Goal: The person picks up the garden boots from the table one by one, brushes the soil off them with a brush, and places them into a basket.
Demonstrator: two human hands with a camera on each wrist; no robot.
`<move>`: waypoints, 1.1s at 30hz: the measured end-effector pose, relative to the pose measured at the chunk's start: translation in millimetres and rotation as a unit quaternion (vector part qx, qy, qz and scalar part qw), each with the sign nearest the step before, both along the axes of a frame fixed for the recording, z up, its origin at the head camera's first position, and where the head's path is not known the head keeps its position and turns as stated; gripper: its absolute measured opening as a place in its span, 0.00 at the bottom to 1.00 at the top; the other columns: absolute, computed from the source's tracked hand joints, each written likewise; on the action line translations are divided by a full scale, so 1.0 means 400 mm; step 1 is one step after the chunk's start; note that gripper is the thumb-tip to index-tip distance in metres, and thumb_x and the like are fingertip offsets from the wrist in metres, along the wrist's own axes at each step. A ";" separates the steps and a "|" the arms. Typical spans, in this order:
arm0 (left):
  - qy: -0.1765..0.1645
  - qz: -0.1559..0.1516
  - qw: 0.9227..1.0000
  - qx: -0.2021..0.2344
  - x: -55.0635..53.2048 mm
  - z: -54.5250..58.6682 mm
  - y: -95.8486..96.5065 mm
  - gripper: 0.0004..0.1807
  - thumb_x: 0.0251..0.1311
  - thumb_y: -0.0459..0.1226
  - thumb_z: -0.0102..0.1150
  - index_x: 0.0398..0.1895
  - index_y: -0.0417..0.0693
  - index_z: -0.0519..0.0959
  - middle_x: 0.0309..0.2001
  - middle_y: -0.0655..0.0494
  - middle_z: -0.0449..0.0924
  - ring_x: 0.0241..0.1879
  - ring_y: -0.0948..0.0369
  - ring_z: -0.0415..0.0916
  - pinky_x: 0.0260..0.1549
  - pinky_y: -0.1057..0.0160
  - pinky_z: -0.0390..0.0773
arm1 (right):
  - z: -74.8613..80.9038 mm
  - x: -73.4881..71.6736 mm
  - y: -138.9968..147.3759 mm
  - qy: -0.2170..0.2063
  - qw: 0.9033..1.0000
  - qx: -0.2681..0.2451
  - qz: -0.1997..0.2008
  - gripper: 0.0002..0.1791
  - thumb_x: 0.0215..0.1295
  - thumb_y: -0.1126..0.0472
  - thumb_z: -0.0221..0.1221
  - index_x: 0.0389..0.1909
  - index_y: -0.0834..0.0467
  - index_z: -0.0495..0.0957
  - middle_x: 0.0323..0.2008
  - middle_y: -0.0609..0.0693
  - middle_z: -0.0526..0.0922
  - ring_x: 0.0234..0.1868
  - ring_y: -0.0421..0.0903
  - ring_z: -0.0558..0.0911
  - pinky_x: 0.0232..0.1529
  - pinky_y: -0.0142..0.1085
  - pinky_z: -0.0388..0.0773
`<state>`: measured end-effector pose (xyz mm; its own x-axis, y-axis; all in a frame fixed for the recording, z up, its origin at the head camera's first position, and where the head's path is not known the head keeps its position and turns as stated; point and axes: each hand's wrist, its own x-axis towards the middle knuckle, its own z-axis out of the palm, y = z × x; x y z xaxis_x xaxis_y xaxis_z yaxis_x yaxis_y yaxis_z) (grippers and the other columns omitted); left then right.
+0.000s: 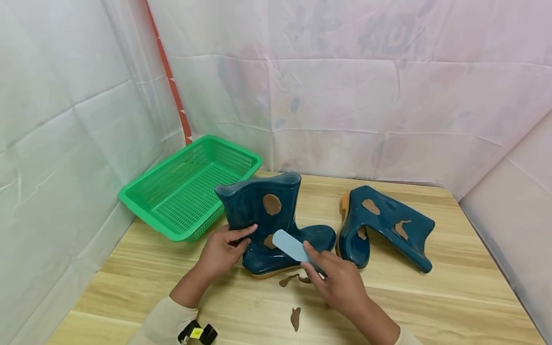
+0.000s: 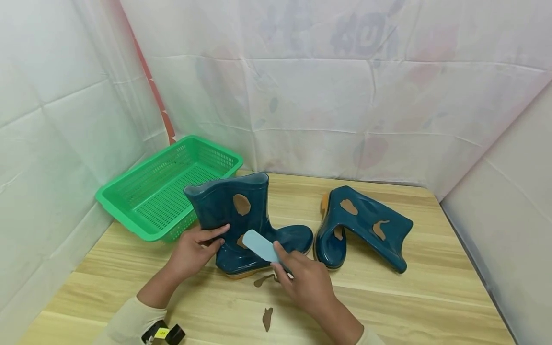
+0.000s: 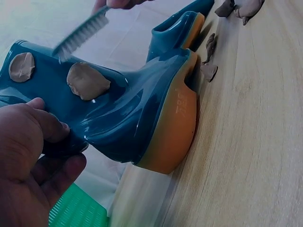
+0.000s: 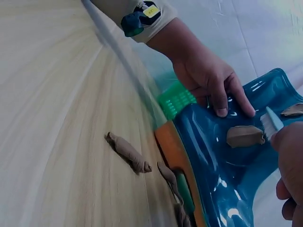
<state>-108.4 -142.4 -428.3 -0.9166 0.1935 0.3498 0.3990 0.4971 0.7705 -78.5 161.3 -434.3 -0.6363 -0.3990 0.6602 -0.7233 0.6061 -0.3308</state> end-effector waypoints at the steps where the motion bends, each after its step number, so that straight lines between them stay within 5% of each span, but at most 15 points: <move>1: 0.004 -0.002 1.000 -0.001 0.000 0.001 -0.001 0.23 0.63 0.26 0.68 0.59 0.54 0.86 0.47 0.48 0.83 0.26 0.65 0.70 0.24 0.65 0.75 | 0.001 -0.001 -0.003 -0.002 1.000 0.003 -0.004 0.23 0.73 0.50 0.63 0.62 0.59 0.83 0.24 0.42 0.78 0.20 0.29 0.60 0.19 0.22 0.57; 8: 0.010 -0.014 1.000 0.006 0.003 0.003 -0.001 0.23 0.62 0.25 0.68 0.59 0.54 0.86 0.51 0.45 0.82 0.29 0.65 0.73 0.26 0.64 0.76 | -0.008 0.002 0.019 -0.033 0.998 0.030 -0.043 0.31 0.54 0.63 0.76 0.61 0.58 0.83 0.22 0.39 0.76 0.20 0.28 0.61 0.20 0.23 0.59; 11: 0.009 -0.017 1.000 0.010 0.004 0.006 -0.001 0.23 0.62 0.25 0.68 0.58 0.53 0.86 0.52 0.44 0.82 0.29 0.65 0.73 0.26 0.64 0.77 | -0.012 0.002 0.025 -0.027 0.999 0.022 -0.039 0.28 0.59 0.60 0.74 0.61 0.58 0.83 0.23 0.39 0.77 0.20 0.28 0.63 0.20 0.23 0.60; 16: 0.010 -0.019 1.000 0.012 0.005 0.004 -0.002 0.22 0.62 0.25 0.67 0.58 0.51 0.86 0.52 0.43 0.82 0.29 0.65 0.73 0.26 0.64 0.77 | -0.003 0.002 0.008 0.011 1.000 -0.009 -0.014 0.25 0.77 0.45 0.57 0.61 0.59 0.83 0.25 0.42 0.80 0.20 0.30 0.65 0.20 0.23 0.61; 26: 0.007 -0.013 1.000 0.006 0.006 0.004 -0.004 0.22 0.63 0.25 0.67 0.59 0.52 0.86 0.51 0.44 0.82 0.26 0.66 0.71 0.25 0.64 0.76 | 0.005 -0.003 0.000 -0.004 0.999 0.042 -0.028 0.31 0.80 0.39 0.46 0.60 0.59 0.83 0.23 0.41 0.77 0.19 0.28 0.59 0.18 0.23 0.56; 33: 0.005 -0.009 1.000 0.010 0.002 0.003 -0.002 0.23 0.62 0.25 0.68 0.58 0.54 0.86 0.53 0.45 0.83 0.28 0.65 0.72 0.25 0.64 0.75 | -0.003 0.003 0.036 -0.017 0.998 0.032 -0.046 0.25 0.63 0.58 0.71 0.60 0.60 0.83 0.24 0.42 0.79 0.19 0.28 0.61 0.19 0.24 0.58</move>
<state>-107.7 -143.4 -427.2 -0.9096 0.2037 0.3622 0.4153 0.4748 0.7760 -77.3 175.8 -435.4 -0.6933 -0.3779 0.6136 -0.6528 0.6900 -0.3126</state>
